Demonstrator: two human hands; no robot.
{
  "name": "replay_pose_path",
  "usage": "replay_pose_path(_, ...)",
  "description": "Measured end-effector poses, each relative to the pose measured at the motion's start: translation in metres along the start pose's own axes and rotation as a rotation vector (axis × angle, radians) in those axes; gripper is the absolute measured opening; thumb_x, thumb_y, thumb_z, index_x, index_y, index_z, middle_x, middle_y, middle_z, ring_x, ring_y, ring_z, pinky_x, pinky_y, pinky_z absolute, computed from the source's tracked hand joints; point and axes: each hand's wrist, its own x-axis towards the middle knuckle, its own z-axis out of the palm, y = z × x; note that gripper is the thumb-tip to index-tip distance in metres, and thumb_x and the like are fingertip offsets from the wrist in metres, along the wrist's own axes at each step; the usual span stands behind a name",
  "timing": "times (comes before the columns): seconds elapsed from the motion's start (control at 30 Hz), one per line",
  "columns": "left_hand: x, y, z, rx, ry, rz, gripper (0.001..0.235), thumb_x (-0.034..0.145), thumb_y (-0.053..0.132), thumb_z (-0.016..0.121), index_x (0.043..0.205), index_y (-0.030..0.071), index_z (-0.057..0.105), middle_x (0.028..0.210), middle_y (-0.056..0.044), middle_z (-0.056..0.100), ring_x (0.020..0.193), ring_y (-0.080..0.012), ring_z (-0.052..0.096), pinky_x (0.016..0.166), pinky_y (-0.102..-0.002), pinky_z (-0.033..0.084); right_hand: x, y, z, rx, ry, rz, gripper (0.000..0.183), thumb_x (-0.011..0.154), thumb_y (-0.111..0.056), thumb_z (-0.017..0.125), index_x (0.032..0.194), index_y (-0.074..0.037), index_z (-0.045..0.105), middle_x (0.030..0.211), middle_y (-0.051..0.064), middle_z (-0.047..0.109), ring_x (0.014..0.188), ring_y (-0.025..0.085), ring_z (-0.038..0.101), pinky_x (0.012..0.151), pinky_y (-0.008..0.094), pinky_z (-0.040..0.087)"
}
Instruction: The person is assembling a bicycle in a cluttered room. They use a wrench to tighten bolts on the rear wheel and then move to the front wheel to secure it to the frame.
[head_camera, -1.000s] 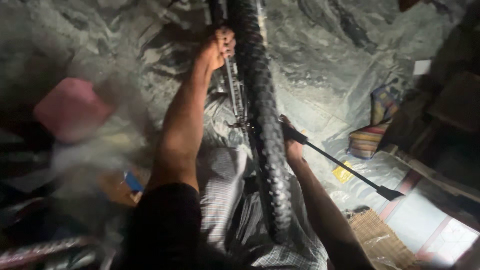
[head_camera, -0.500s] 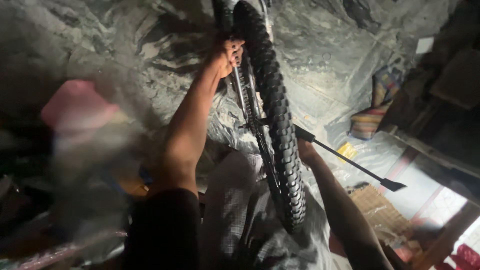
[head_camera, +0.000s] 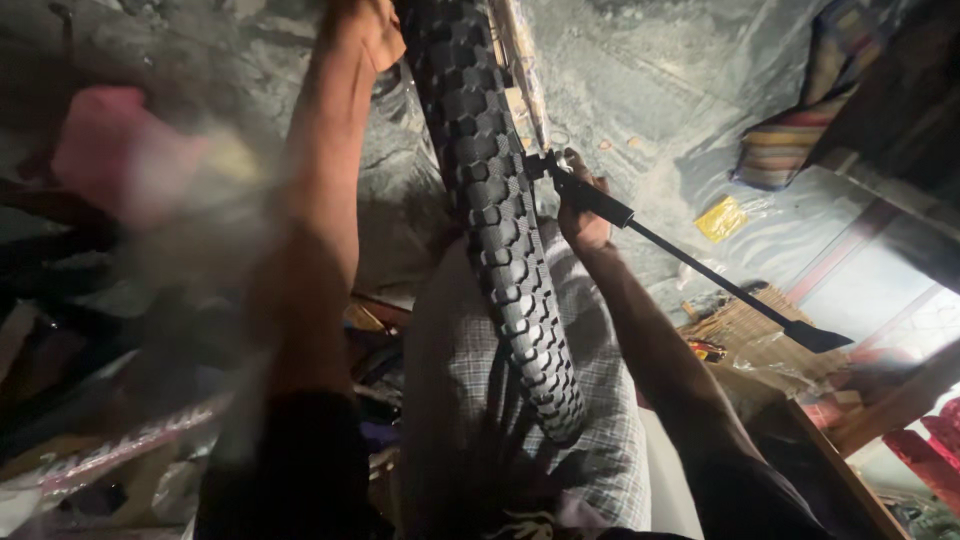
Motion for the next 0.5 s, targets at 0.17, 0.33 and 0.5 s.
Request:
replay_pose_path(0.17, -0.011, -0.016, -0.002, 0.003, -0.014, -0.016, 0.035, 0.106, 0.027, 0.055, 0.073, 0.015, 0.051, 0.064, -0.004, 0.044, 0.052, -0.0212, 0.038, 0.054, -0.038, 0.033, -0.021, 0.03, -0.036, 0.603, -0.442, 0.212, 0.026, 0.097, -0.013, 0.064, 0.121, -0.003, 0.061, 0.101, 0.019, 0.068, 0.083, 0.032, 0.068, 0.072, 0.038, 0.057)
replay_pose_path(0.33, -0.013, -0.018, -0.016, 0.013, -0.006, -0.019, 0.034, 0.105, 0.026, 0.055, 0.073, 0.015, 0.051, 0.064, -0.003, 0.044, 0.052, -0.0208, 0.038, 0.053, -0.038, 0.032, -0.052, 0.032, -0.001, 0.46, -0.1, 0.514, 0.018, 0.107, -0.019, 0.06, 0.115, -0.003, 0.061, 0.085, 0.008, 0.066, 0.075, 0.02, 0.065, 0.064, 0.033, 0.05)
replay_pose_path(0.5, -0.005, -0.027, -0.026, 0.03, -0.009, -0.023, 0.033, 0.104, 0.026, 0.055, 0.073, 0.015, 0.051, 0.063, -0.003, 0.044, 0.052, -0.0205, 0.038, 0.053, -0.037, 0.032, -0.031, 0.049, -0.031, 1.355, 0.435, 1.24, 0.027, 0.102, -0.018, 0.053, 0.122, -0.004, 0.062, 0.061, -0.001, 0.049, 0.049, 0.013, 0.049, 0.046, 0.029, 0.042)
